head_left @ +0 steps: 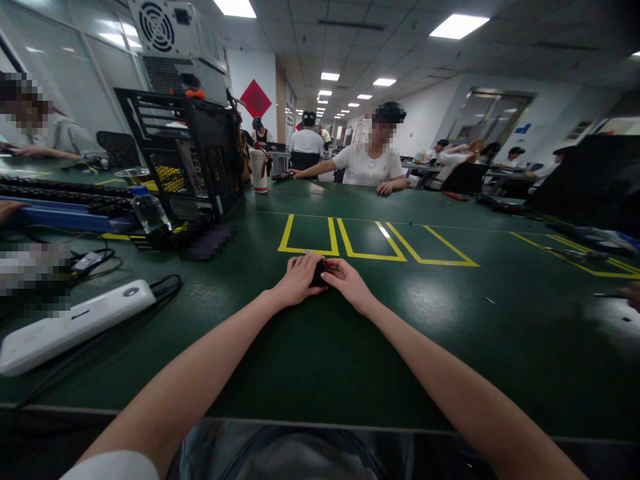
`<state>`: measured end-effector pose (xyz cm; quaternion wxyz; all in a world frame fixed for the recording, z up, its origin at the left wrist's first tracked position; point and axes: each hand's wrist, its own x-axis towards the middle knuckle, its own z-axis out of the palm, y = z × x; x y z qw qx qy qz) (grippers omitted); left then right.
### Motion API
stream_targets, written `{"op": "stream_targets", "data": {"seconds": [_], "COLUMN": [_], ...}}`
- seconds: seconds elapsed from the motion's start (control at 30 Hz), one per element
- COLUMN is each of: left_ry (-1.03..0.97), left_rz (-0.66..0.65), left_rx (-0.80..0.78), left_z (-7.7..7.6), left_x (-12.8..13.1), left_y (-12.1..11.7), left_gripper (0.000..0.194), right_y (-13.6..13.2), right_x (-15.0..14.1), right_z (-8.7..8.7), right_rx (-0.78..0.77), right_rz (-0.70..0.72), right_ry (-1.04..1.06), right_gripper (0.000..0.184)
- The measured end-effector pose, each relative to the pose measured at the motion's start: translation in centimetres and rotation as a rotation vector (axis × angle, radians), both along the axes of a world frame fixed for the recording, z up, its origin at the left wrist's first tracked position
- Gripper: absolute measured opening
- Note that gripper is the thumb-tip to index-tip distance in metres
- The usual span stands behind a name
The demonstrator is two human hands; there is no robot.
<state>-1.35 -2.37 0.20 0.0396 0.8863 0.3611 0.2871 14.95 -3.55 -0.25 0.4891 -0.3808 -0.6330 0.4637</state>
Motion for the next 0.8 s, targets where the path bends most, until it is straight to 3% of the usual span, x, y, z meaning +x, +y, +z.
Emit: {"op": "stream_targets", "data": {"seconds": [0.2, 0.43, 0.8], "left_ry": [0.001, -0.002, -0.006], "left_rz": [-0.016, -0.024, -0.002], "left_rx": [0.012, 0.014, 0.014], "left_z": [0.04, 0.14, 0.04], "left_x": [-0.11, -0.13, -0.04], "left_y": [0.01, -0.06, -0.02], "left_gripper": [0.054, 0.054, 0.052], "right_y": [-0.38, -0.63, -0.41], "right_x": [0.08, 0.01, 0.1], "right_z": [0.22, 0.24, 0.0], "right_rx": [0.02, 0.017, 0.058], "right_rz": [0.053, -0.007, 0.014], "right_ry": [0.015, -0.002, -0.038], "right_gripper": [0.026, 0.021, 0.029]}}
